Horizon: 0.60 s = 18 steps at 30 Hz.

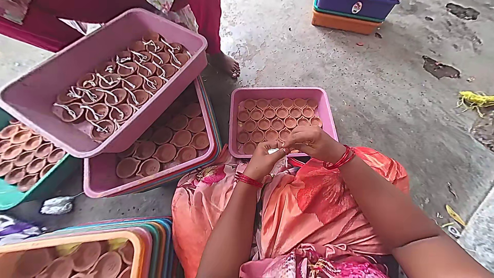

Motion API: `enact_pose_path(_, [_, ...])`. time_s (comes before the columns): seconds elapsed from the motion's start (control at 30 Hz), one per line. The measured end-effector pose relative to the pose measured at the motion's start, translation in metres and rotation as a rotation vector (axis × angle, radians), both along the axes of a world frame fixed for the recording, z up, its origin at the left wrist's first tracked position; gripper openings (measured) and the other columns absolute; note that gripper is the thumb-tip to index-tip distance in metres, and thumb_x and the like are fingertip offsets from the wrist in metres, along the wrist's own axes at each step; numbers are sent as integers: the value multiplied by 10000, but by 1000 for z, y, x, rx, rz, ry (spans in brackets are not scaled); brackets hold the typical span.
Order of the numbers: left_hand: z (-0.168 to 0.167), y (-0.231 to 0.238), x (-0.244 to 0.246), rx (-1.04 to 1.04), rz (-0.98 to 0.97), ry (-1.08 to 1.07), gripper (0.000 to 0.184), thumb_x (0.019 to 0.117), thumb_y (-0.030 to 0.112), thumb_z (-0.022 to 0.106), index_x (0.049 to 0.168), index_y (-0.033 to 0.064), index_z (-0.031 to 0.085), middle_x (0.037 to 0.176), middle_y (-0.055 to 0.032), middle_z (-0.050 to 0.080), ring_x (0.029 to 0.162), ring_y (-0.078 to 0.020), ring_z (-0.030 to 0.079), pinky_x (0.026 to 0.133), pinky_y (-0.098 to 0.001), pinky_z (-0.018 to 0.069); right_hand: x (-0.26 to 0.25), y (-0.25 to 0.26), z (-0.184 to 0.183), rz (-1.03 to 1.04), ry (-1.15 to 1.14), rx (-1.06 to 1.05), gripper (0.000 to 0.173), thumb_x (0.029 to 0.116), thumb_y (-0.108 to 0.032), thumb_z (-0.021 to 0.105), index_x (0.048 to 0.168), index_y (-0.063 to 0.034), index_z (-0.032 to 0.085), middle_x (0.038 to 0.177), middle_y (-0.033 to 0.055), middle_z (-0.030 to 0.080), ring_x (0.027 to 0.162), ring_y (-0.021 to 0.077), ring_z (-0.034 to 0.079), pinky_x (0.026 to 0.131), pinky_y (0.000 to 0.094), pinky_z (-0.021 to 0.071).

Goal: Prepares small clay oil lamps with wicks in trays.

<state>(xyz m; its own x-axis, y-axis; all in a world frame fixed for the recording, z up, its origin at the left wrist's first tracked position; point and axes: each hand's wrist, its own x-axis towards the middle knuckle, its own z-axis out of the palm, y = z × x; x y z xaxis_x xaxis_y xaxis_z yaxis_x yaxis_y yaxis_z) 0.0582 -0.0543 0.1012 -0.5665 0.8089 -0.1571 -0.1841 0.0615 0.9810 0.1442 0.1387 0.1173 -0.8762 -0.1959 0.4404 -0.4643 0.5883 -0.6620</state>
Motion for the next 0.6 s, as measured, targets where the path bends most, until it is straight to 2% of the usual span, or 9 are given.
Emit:
enact_pose_path(0.1, [0,0,0,-24,-40,47,144,968,42,615,843,54,687,789,34,651,744,-17,599,716,-218,514,0,-2,-2,-53,38,79,142,931,-55,639,884,-25,769,868,68,728,863,144,693,822,273,562])
enact_pose_path(0.17, [-2,1,0,-24,-91,111,153,982,77,607,846,57,674,783,38,634,733,-10,586,704,-215,502,0,-1,-2,-101,44,141,148,947,-61,621,890,-30,755,871,71,720,853,159,690,810,290,565])
enact_pose_path(0.23, [-4,1,-2,-19,-141,171,152,983,101,593,886,49,696,822,39,654,772,-1,597,741,-218,508,1,5,-2,-152,39,172,168,965,-63,589,910,-22,742,879,86,715,852,182,691,810,315,569])
enact_pose_path(0.37, [-2,3,-1,-78,-149,163,161,1005,108,582,938,33,708,856,31,659,802,8,599,776,-216,505,3,17,0,-222,-2,200,171,961,-48,565,913,-5,723,889,105,701,840,204,684,796,343,571])
enact_pose_path(0.47, [-3,8,-3,-187,-148,138,174,1021,133,584,1001,17,712,917,-19,671,844,-32,606,813,-259,505,-2,32,1,-308,-69,262,168,938,-19,552,941,16,717,922,150,703,874,276,697,805,440,575])
enact_pose_path(0.53, [-10,13,-2,-257,-162,128,218,1033,153,571,1076,-15,703,1017,-94,688,931,-107,626,887,-329,505,-15,43,5,-356,-186,271,164,936,32,557,986,67,709,993,222,702,954,357,695,879,527,550])
enact_pose_path(0.6, [-20,20,0,-295,-208,143,260,1039,153,556,1126,-50,692,1103,-169,688,1021,-197,641,956,-398,497,-39,51,2,-384,-270,277,155,936,38,559,997,80,696,999,237,692,950,360,685,876,528,534])
